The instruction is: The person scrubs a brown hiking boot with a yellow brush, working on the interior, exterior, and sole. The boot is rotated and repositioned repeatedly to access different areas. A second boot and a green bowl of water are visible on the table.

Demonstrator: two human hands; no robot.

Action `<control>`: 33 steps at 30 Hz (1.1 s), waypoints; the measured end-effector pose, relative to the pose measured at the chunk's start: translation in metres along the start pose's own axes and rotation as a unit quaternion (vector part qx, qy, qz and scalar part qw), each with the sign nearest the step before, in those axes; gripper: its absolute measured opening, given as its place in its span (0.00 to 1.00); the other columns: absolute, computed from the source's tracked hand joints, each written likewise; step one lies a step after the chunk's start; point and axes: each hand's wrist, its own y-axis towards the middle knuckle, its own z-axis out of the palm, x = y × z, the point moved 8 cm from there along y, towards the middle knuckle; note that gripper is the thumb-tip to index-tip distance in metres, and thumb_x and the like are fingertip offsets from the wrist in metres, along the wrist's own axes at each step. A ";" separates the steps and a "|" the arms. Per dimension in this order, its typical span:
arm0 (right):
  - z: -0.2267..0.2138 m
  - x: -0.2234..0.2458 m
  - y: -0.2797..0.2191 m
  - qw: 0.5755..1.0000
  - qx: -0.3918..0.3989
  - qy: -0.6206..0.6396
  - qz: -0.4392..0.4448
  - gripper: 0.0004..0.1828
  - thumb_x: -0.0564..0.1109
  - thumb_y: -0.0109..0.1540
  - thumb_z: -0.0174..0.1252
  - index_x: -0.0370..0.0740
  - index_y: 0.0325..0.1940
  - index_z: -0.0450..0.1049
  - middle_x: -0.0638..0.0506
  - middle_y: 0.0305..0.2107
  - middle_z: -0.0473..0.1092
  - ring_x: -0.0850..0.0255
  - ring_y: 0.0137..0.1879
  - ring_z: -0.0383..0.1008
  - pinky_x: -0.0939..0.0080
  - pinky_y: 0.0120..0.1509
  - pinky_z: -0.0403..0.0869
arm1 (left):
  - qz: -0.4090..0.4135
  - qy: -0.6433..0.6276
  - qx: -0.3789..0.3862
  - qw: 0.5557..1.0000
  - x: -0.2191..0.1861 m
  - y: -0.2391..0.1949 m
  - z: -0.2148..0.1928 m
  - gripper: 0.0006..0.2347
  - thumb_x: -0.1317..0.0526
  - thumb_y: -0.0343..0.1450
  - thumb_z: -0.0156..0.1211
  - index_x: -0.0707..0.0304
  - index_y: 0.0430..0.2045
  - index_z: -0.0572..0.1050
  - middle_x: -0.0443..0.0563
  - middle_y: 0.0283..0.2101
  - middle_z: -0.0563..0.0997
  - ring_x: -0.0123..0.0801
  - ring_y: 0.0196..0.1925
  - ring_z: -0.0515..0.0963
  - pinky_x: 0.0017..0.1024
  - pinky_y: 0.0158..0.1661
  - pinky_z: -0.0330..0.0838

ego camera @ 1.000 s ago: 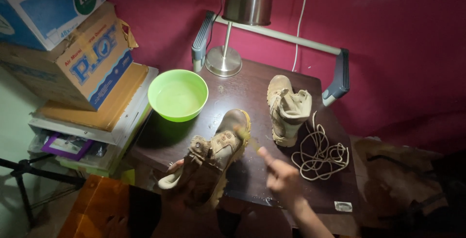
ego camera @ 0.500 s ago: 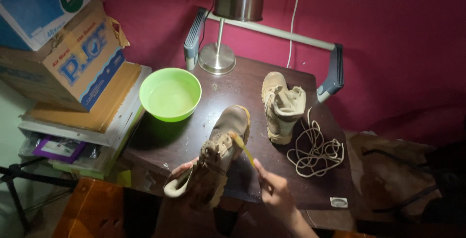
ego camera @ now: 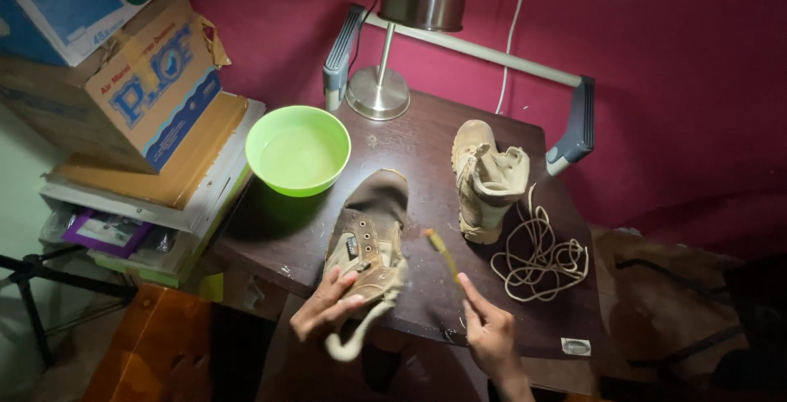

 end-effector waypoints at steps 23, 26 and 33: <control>0.012 0.085 0.042 0.955 0.191 -0.054 -0.221 0.36 0.38 0.46 0.74 0.60 0.58 0.80 0.63 0.21 0.71 0.69 0.25 0.65 0.66 0.29 0.65 | 0.285 0.211 0.190 0.915 -0.031 0.002 0.040 0.10 0.63 0.76 0.56 0.43 0.49 0.79 0.47 0.54 0.80 0.43 0.52 0.78 0.37 0.50 0.78; 0.006 0.090 0.048 0.946 0.145 -0.086 -0.277 0.38 0.32 0.56 0.62 0.63 0.67 0.71 0.64 0.15 0.67 0.70 0.21 0.61 0.67 0.23 0.61 | 0.217 0.172 0.272 0.921 -0.025 0.007 0.044 0.19 0.51 0.66 0.56 0.49 0.51 0.78 0.52 0.56 0.78 0.49 0.56 0.74 0.43 0.53 0.68; 0.019 0.066 0.055 0.916 0.189 -0.148 -0.320 0.44 0.34 0.51 0.53 0.70 0.69 0.65 0.65 0.21 0.73 0.71 0.24 0.69 0.70 0.27 0.73 | 0.250 0.211 0.188 0.926 -0.015 -0.004 0.041 0.15 0.45 0.77 0.47 0.39 0.53 0.77 0.43 0.54 0.78 0.37 0.50 0.74 0.36 0.45 0.69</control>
